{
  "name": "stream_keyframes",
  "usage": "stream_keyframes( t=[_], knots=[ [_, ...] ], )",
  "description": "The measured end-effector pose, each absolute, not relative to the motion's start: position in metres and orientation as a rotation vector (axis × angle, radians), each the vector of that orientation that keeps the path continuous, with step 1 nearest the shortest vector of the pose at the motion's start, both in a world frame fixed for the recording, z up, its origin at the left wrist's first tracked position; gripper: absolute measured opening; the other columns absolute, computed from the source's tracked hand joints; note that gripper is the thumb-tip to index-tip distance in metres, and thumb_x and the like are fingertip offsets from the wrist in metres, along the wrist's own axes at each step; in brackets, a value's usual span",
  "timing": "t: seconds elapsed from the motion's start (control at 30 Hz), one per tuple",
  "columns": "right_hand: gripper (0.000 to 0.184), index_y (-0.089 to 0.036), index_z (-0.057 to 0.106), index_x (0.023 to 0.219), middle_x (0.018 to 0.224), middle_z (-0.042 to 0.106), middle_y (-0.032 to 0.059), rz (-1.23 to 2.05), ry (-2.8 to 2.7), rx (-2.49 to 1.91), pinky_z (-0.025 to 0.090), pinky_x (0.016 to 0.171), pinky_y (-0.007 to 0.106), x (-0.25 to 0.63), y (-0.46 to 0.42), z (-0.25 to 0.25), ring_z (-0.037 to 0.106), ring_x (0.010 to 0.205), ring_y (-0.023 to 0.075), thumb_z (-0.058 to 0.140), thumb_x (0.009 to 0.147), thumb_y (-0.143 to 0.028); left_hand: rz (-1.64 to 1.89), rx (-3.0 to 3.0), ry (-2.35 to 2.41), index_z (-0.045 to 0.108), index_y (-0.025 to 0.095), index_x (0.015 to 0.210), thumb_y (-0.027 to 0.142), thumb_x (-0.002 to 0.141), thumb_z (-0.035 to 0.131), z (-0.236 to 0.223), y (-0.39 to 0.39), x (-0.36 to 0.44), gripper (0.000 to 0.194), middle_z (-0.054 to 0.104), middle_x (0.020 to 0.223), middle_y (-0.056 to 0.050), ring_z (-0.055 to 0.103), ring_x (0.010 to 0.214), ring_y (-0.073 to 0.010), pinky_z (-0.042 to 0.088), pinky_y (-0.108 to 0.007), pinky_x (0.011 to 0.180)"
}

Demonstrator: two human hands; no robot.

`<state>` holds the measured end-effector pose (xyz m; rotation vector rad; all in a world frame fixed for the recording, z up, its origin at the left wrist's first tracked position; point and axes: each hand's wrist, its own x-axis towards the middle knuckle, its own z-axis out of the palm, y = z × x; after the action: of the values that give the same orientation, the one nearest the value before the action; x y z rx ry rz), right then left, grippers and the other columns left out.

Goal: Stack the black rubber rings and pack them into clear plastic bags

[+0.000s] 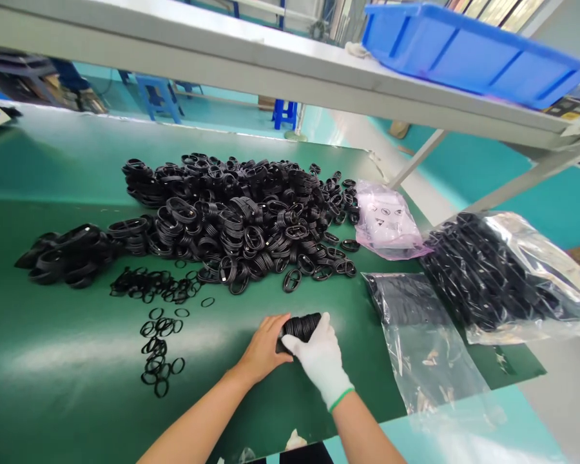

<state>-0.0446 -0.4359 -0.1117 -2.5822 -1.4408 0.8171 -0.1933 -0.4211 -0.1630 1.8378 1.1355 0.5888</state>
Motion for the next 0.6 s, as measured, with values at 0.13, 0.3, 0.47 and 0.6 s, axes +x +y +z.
stream_keyframes(
  t=[0.13,0.3,0.47,0.6],
  knots=[
    [0.106,-0.003,0.008,0.136,0.129,0.036,0.0233,0.582,-1.380,-2.665,0.034,0.090,0.042,-0.070,-0.446,-0.123,0.038,0.116,0.0355,0.061,0.057,-0.049,0.584,1.868,1.156,0.037,0.022,0.126,0.018,0.057,0.070,-0.162,-0.422,-0.192,0.076,0.048,0.123,-0.004,0.039,0.113,-0.0219,0.032,-0.038,0.097],
    [0.105,0.000,0.007,0.136,0.131,0.031,0.0245,0.536,-1.345,-2.665,0.031,0.093,0.042,-0.078,-0.445,-0.127,0.033,0.119,0.0368,0.060,0.058,-0.047,0.518,1.939,1.225,0.037,0.023,0.127,0.017,0.062,0.063,-0.158,-0.424,-0.192,0.070,0.048,0.124,-0.003,0.038,0.113,-0.0212,0.030,-0.037,0.096],
    [0.101,-0.001,0.012,0.135,0.127,0.036,0.0220,0.317,-1.279,-2.659,0.031,0.092,0.040,-0.088,-0.441,-0.136,0.035,0.114,0.0361,0.061,0.057,-0.041,0.448,2.025,1.311,0.037,0.023,0.127,0.011,0.064,0.053,-0.158,-0.422,-0.192,0.066,0.050,0.124,-0.002,0.038,0.113,-0.0205,0.031,-0.035,0.092],
    [0.089,-0.004,0.024,0.133,0.110,0.049,0.0174,0.242,-1.264,-2.647,0.034,0.088,0.041,-0.087,-0.434,-0.139,0.045,0.099,0.0327,0.061,0.057,-0.034,0.425,2.077,1.351,0.040,0.019,0.125,0.016,0.069,0.050,-0.159,-0.420,-0.190,0.057,0.051,0.122,-0.004,0.043,0.110,-0.0202,0.033,-0.035,0.090]
  ],
)
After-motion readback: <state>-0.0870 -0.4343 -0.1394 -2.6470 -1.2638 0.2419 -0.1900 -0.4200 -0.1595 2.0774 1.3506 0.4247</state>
